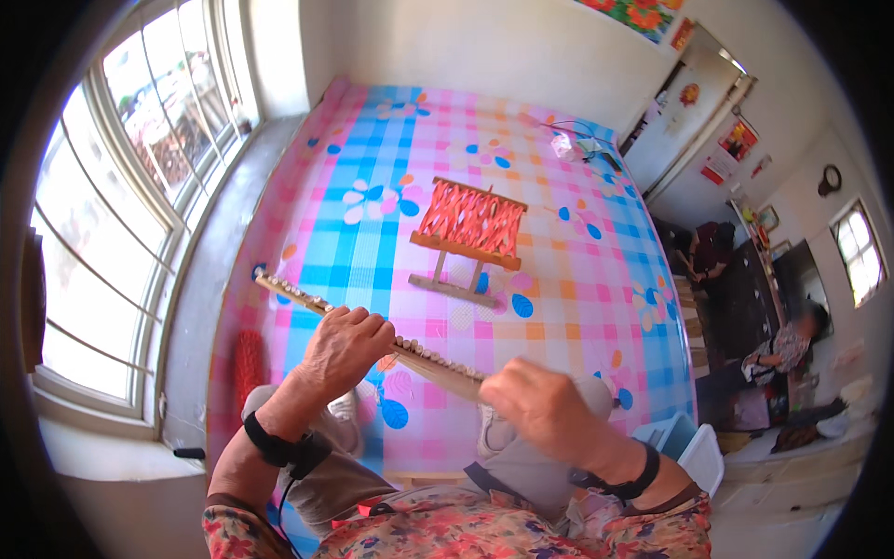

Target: The person weaves a bamboo mat by hand, threading white string through parallel bamboo strips and tightening the weave. The person repeatedly adjusts the mat and pulls the string to secure the structure.

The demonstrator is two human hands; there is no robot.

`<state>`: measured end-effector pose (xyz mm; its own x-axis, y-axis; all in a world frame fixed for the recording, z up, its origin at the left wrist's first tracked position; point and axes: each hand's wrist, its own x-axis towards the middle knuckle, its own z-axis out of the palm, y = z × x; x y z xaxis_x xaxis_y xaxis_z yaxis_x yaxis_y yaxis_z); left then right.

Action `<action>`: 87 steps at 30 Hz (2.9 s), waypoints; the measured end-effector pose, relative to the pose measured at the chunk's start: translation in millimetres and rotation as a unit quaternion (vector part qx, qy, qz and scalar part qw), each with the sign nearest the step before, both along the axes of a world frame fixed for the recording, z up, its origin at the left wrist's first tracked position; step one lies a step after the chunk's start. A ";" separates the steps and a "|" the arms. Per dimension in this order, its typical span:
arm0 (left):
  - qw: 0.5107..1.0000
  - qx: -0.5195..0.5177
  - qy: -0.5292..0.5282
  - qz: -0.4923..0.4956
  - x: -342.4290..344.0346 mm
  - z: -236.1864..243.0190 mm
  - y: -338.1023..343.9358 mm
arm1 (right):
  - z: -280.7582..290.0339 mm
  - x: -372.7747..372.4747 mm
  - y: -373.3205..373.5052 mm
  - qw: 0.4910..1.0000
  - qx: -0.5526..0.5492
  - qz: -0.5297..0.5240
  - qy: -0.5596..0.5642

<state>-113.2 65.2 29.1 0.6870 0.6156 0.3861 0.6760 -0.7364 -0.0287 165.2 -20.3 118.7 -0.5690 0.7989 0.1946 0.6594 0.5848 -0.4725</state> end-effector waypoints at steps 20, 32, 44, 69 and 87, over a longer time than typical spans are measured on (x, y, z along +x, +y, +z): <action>0.973 -0.160 -0.021 0.167 88.1 -1.6 -21.4 | -190.0 -22.8 57.5 0.884 -0.188 -0.128 0.408; 0.947 -0.189 -0.095 0.243 79.1 -37.9 -43.1 | -200.8 -34.3 62.8 0.957 -0.138 -0.086 0.241; 0.895 -0.175 -0.172 0.373 43.8 -39.8 -31.7 | -172.6 -37.1 -25.4 0.926 -0.295 0.135 0.192; 0.909 -0.180 -0.181 0.331 44.7 -58.1 -29.9 | -151.9 1.5 16.0 0.961 0.014 -0.109 0.253; 0.898 -0.239 -0.164 0.330 42.9 -52.5 -14.4 | -156.4 -73.5 50.2 0.811 -0.142 0.066 0.564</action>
<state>-70.3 50.8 -23.4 0.0078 0.9963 0.0850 0.8841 -0.0466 0.4649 91.8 29.8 -37.7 -0.2405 0.8498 0.4690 -0.3460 0.3764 -0.8594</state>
